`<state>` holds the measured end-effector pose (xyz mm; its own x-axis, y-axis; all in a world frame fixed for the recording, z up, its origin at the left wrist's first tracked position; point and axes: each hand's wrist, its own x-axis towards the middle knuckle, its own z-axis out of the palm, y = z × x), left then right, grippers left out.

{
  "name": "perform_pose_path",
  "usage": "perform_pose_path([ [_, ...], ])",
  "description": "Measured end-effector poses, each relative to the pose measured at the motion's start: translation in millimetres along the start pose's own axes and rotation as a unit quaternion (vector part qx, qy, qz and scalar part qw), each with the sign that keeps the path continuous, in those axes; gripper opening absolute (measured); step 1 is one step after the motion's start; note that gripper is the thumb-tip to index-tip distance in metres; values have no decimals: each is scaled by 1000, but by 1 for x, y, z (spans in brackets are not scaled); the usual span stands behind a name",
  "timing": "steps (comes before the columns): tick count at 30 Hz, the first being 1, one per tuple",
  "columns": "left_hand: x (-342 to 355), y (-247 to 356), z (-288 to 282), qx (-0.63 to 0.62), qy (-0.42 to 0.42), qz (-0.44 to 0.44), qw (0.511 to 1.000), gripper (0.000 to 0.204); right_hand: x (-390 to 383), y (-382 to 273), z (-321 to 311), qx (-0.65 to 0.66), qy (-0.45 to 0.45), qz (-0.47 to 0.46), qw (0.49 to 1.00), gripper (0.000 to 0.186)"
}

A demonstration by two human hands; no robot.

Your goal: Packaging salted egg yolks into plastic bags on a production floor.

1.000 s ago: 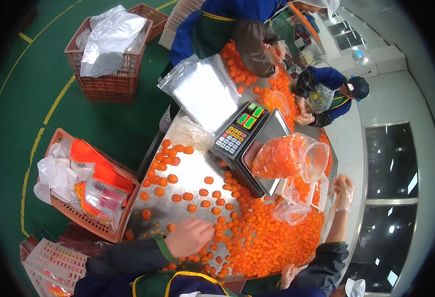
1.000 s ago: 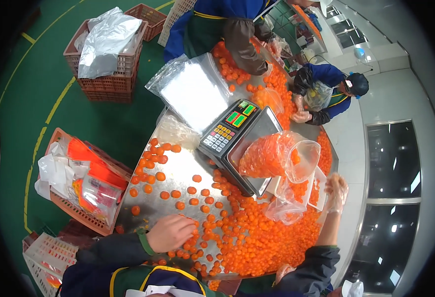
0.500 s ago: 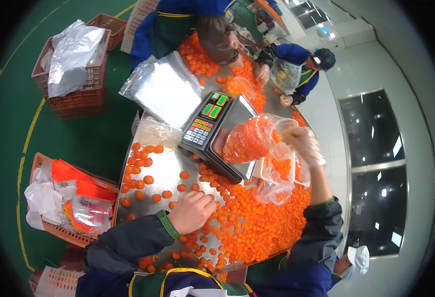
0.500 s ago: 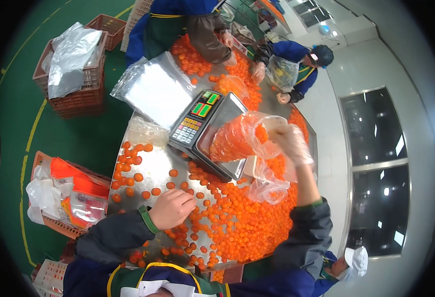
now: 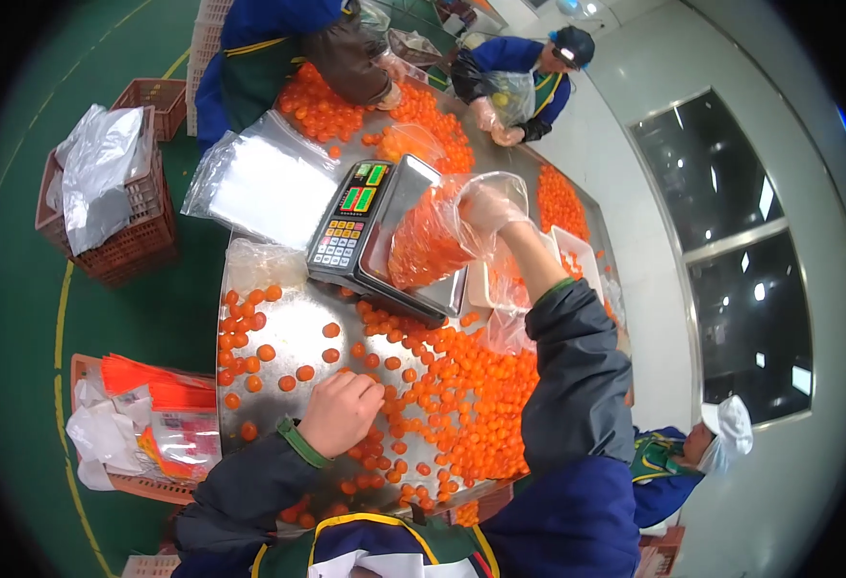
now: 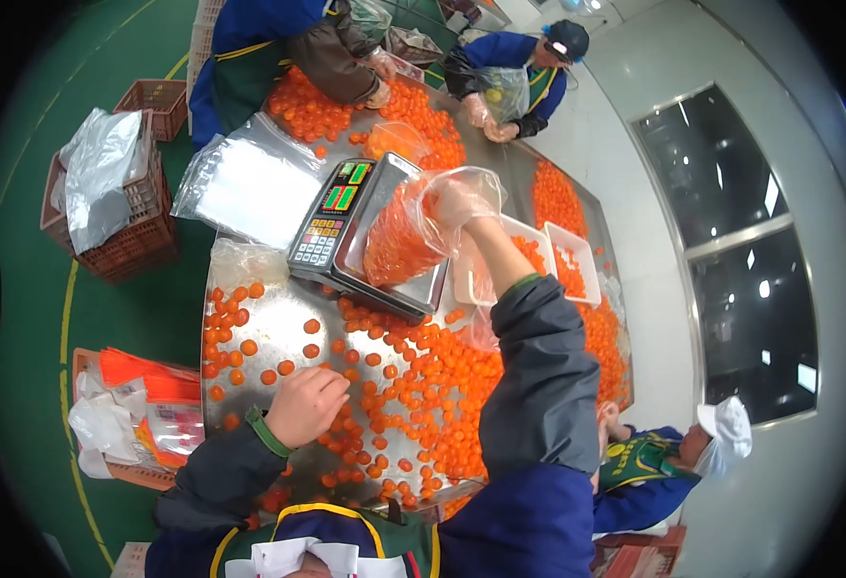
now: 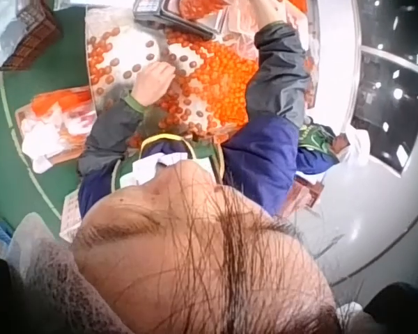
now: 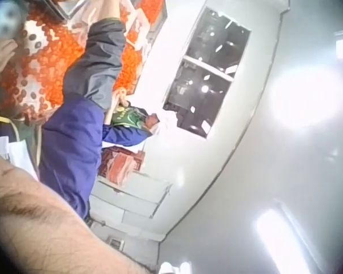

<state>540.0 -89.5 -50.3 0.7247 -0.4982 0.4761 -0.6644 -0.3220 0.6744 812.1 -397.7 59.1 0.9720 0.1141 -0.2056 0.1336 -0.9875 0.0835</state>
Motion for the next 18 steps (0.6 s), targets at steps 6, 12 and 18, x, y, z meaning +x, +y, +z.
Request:
perform_pose_path([
  [6,9,4,-6,22,-18,-21,999,19,-36,-23,-26,59,-30,-101,993,30],
  [12,24,11,-6,30,-42,-9,999,18,-20,-22,-16,115,27,-66,991,26],
  [18,71,-10,-19,10,-14,-2,1000,20,-39,17,-18,368,68,-50,926,27],
])
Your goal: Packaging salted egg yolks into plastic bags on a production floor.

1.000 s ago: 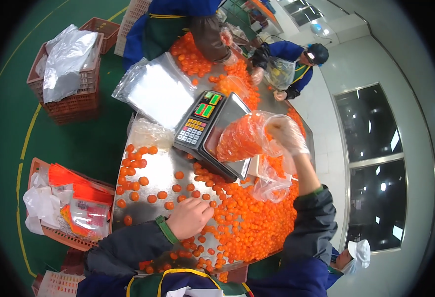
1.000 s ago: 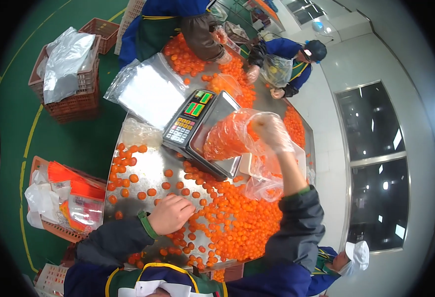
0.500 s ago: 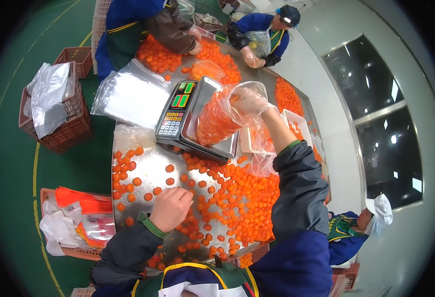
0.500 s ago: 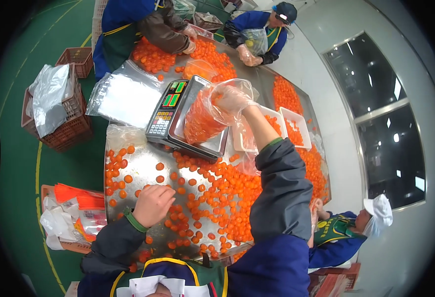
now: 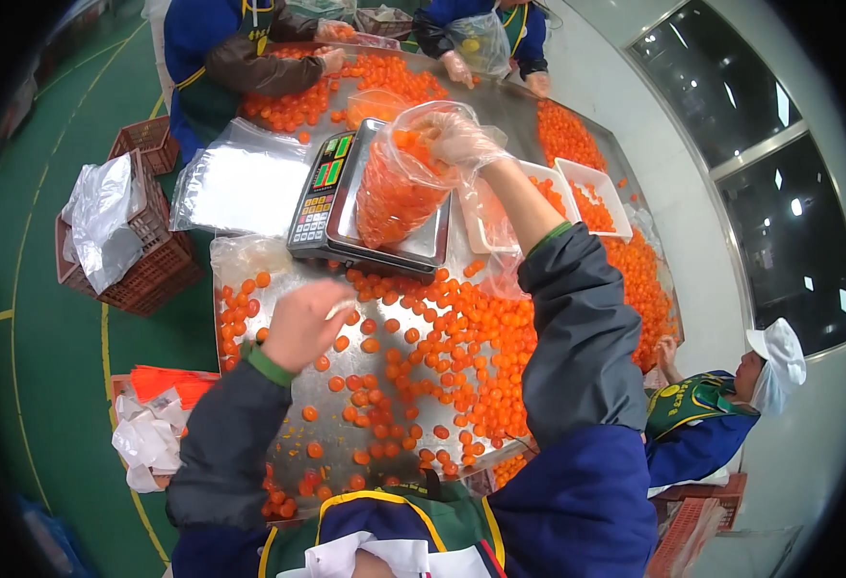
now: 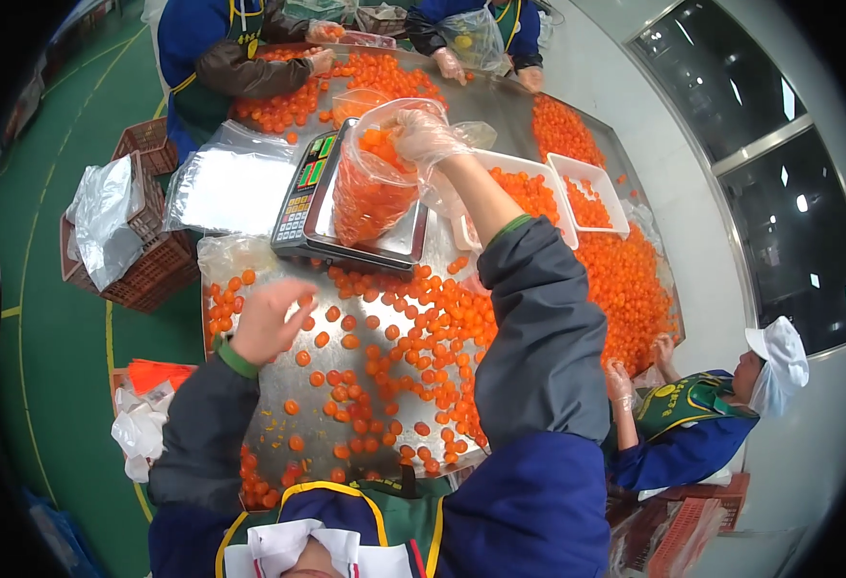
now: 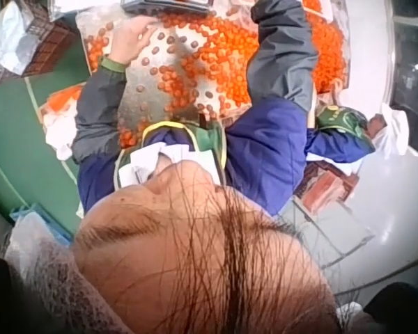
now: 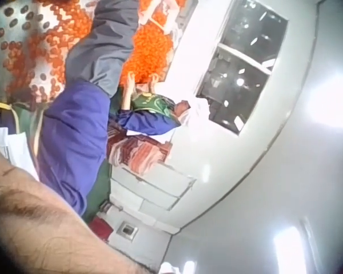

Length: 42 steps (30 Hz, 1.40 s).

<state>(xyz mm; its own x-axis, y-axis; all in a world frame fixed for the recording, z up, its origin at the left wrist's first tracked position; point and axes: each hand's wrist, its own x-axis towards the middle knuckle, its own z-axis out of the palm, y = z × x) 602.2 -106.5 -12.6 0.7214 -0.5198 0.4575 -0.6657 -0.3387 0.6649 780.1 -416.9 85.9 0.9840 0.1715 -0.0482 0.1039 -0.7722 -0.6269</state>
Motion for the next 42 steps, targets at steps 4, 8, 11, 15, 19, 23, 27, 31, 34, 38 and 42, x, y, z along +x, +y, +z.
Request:
perform_pose_path([
  [4,66,6,-2,-41,47,-5,998,43,-63,-9,-44,225,84,-85,967,16],
  [8,117,9,12,144,77,22,986,72,-154,50,-119,212,195,59,956,14],
  [11,136,-7,19,253,36,6,967,83,-214,128,-118,330,297,228,867,14],
  [15,161,-41,47,312,105,90,940,35,-288,269,-113,276,307,366,834,24],
  [19,172,-32,40,344,116,120,924,18,-287,288,-85,425,372,339,752,56],
  [23,177,-25,25,380,130,110,909,21,-298,294,-105,357,407,356,761,59],
  [27,187,-23,28,306,199,95,926,22,-327,291,-116,378,391,327,773,49],
  [31,194,-1,39,91,114,39,989,22,-362,268,-103,324,378,331,801,31],
  [34,207,12,40,146,54,19,988,21,-396,256,-84,327,344,328,817,29],
  [38,230,-1,8,179,113,96,973,20,-409,230,-38,392,302,307,813,26],
  [42,206,52,0,168,112,213,956,19,-430,208,-6,397,292,289,821,23],
])
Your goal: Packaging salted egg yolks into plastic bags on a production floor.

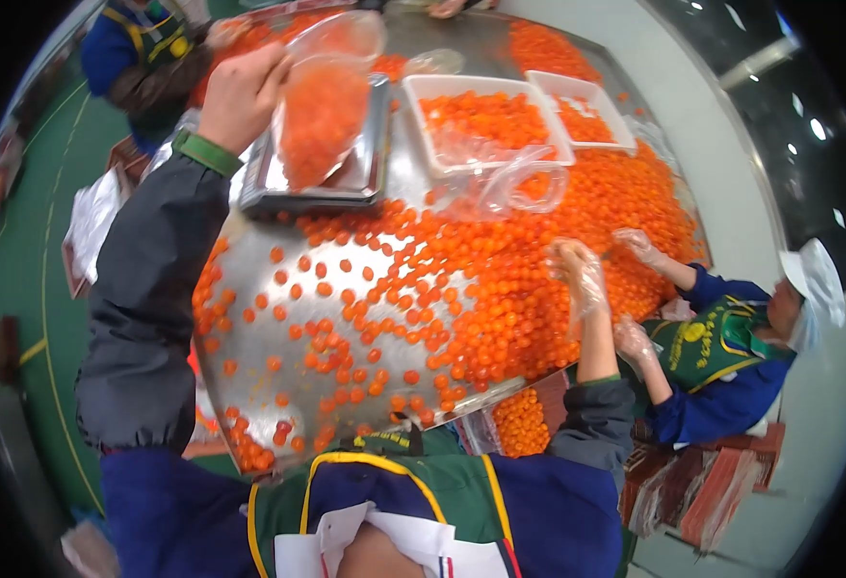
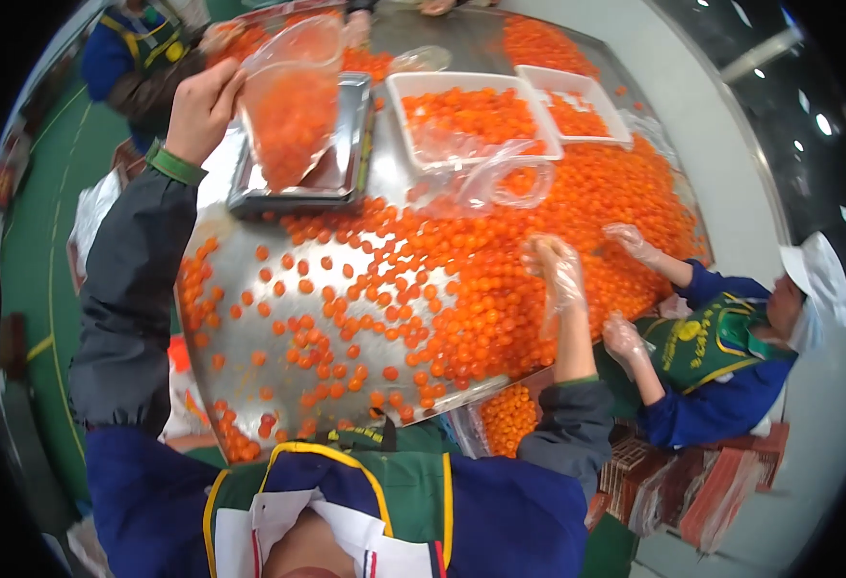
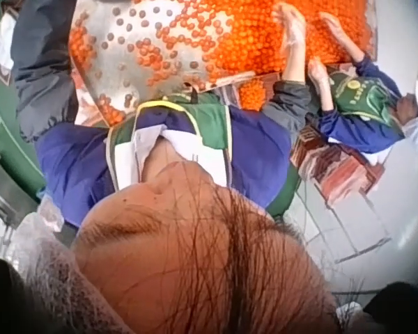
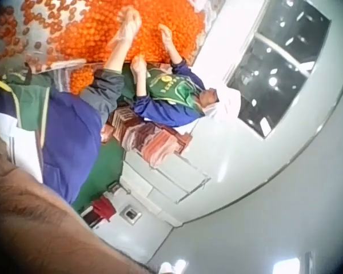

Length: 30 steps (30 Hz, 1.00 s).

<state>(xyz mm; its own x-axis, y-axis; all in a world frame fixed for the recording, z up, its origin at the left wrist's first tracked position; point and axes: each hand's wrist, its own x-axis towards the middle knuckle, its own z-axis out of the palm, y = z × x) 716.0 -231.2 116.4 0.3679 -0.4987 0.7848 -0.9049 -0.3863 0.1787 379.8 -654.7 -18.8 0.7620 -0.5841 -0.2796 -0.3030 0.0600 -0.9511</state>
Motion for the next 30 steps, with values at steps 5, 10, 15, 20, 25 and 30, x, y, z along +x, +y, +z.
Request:
perform_pose_path([
  [5,-4,38,-90,-156,0,-132,979,26,-21,-10,46,-6,-53,7,999,22],
  [10,-41,83,-113,-243,-39,-195,949,26,-45,-11,153,53,-197,-17,979,24],
  [15,-123,142,-127,-131,-136,-188,964,22,-75,12,229,136,-363,4,922,34],
  [20,-234,197,-162,-44,-127,-235,963,10,-94,-19,253,-8,-484,-258,836,51],
  [25,-291,230,-189,-12,-77,-312,947,6,-124,-40,292,-256,-483,-527,651,45],
  [30,-309,244,-210,-2,-89,-352,932,12,-118,-56,346,-222,-498,-641,540,30],
])
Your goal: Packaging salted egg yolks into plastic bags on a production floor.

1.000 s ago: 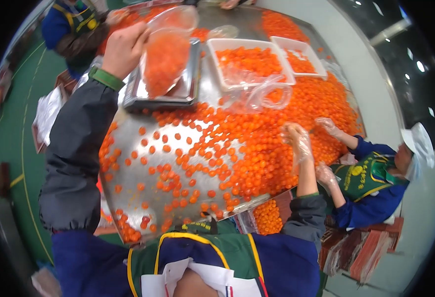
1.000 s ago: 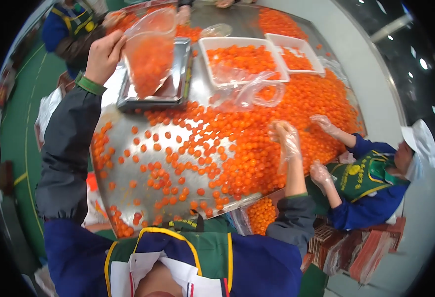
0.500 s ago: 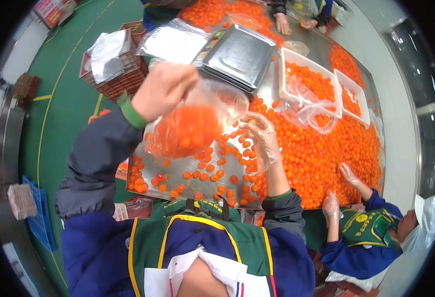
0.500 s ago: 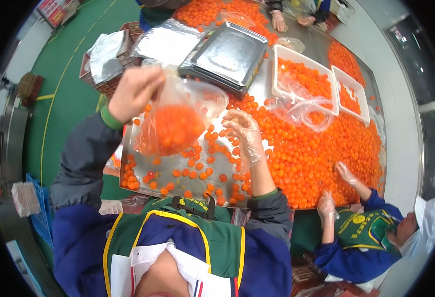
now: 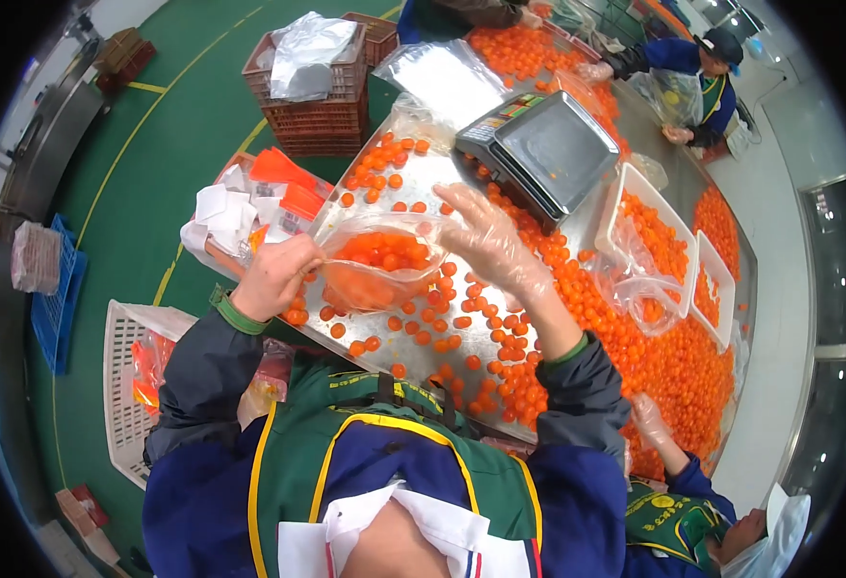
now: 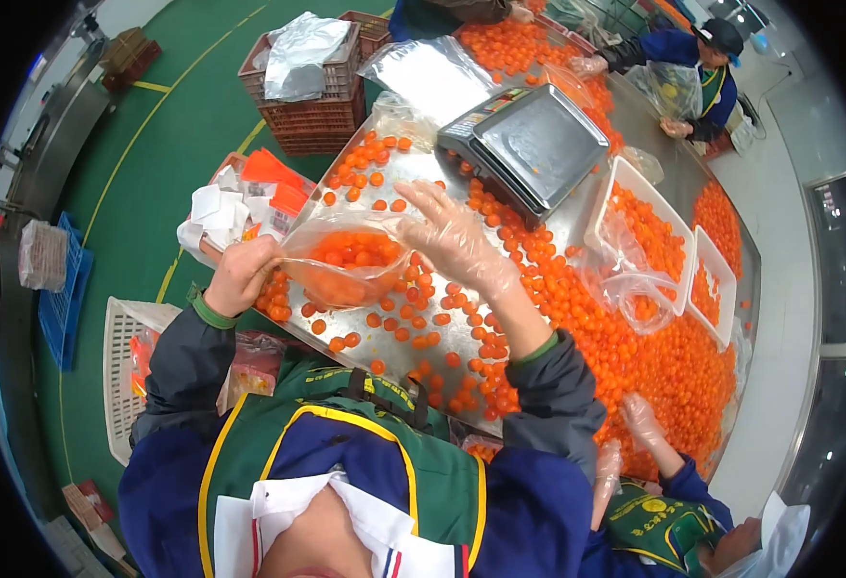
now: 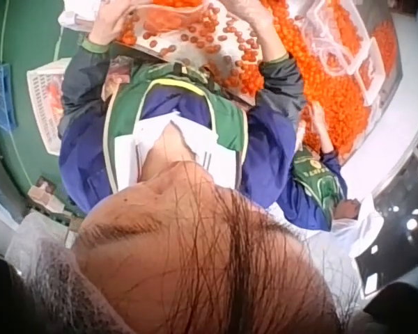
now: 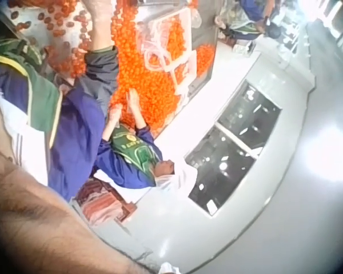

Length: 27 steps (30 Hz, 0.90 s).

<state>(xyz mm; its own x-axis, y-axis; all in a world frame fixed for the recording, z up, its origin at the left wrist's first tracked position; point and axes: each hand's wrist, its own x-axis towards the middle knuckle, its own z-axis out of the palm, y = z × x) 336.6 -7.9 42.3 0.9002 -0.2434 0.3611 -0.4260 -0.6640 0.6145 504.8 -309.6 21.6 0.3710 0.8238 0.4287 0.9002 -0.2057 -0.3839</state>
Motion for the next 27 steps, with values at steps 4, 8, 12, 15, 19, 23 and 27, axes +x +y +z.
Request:
perform_pose_path([
  [4,-28,-5,-4,24,-3,3,1000,21,15,-5,-17,32,-40,-19,999,19],
  [8,-43,7,-2,60,24,-6,998,26,9,0,-49,10,21,-43,999,13],
  [12,-37,20,4,85,32,4,996,28,-12,4,-42,324,93,405,850,15],
  [15,-32,20,5,107,31,18,994,27,-5,-34,-39,480,-26,529,699,20],
  [19,-24,22,4,134,14,54,989,25,2,-46,-15,445,-86,565,689,13],
  [23,-24,27,10,147,5,78,986,22,-6,-40,7,494,-21,561,663,12],
  [27,-23,29,19,153,-19,95,983,22,10,-49,13,489,55,595,635,9],
])
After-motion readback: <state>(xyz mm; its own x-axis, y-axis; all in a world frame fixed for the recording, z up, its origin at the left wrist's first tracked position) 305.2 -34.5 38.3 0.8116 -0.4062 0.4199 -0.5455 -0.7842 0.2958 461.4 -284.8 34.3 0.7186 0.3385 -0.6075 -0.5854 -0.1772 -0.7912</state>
